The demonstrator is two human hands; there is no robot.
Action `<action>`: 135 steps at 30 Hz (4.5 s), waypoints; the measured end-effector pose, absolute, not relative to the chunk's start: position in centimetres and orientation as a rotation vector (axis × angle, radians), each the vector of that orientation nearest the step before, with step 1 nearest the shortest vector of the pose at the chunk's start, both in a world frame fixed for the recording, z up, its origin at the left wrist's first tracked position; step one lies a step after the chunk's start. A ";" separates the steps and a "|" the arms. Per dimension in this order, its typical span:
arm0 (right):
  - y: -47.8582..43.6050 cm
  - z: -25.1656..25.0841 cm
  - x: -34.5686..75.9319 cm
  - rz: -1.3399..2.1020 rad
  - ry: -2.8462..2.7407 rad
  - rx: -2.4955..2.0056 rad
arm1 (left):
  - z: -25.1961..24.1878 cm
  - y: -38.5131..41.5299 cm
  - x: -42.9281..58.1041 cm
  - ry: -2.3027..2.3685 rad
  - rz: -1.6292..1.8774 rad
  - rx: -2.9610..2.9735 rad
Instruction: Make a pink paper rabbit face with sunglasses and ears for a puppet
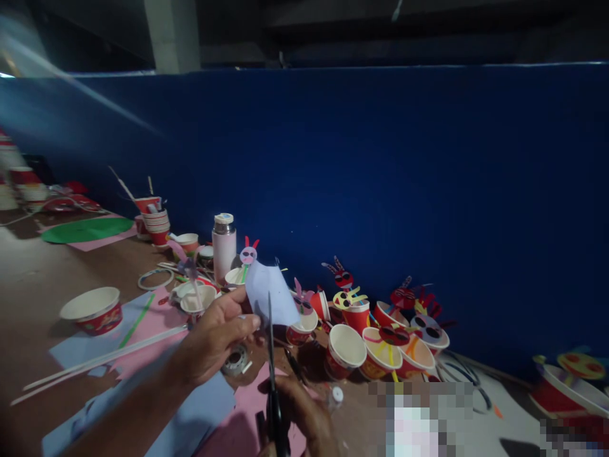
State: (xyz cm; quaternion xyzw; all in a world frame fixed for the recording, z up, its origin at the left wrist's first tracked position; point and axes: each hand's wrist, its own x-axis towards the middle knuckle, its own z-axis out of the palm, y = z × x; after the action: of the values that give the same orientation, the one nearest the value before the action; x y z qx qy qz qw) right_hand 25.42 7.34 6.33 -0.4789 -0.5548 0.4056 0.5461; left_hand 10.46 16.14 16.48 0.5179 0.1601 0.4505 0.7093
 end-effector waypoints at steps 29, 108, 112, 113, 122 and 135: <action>6.0 6.9 25.9 0.883 -1.411 -1.248 | 17.5 16.7 9.0 0.369 0.812 1.334; 5.6 8.4 25.3 0.903 -1.365 -1.308 | 17.2 17.0 8.9 0.399 0.974 1.189; 5.7 8.5 25.7 0.903 -1.424 -1.313 | 17.5 16.9 9.0 0.408 0.951 1.199; 5.8 8.5 25.9 0.903 -1.450 -1.313 | 17.6 16.9 9.0 0.408 0.945 1.199; 5.9 8.9 26.5 0.899 -1.550 -1.337 | 17.8 17.0 8.7 0.406 0.898 1.228; 6.2 9.4 26.0 0.856 -1.468 -1.240 | 17.4 16.6 8.9 0.295 0.889 1.184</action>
State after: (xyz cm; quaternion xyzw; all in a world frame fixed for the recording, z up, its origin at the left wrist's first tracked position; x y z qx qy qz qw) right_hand 25.98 6.18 9.36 -0.5117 -0.6059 0.3532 0.4963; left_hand 8.85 16.65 17.35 0.5375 0.1339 0.4035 0.7282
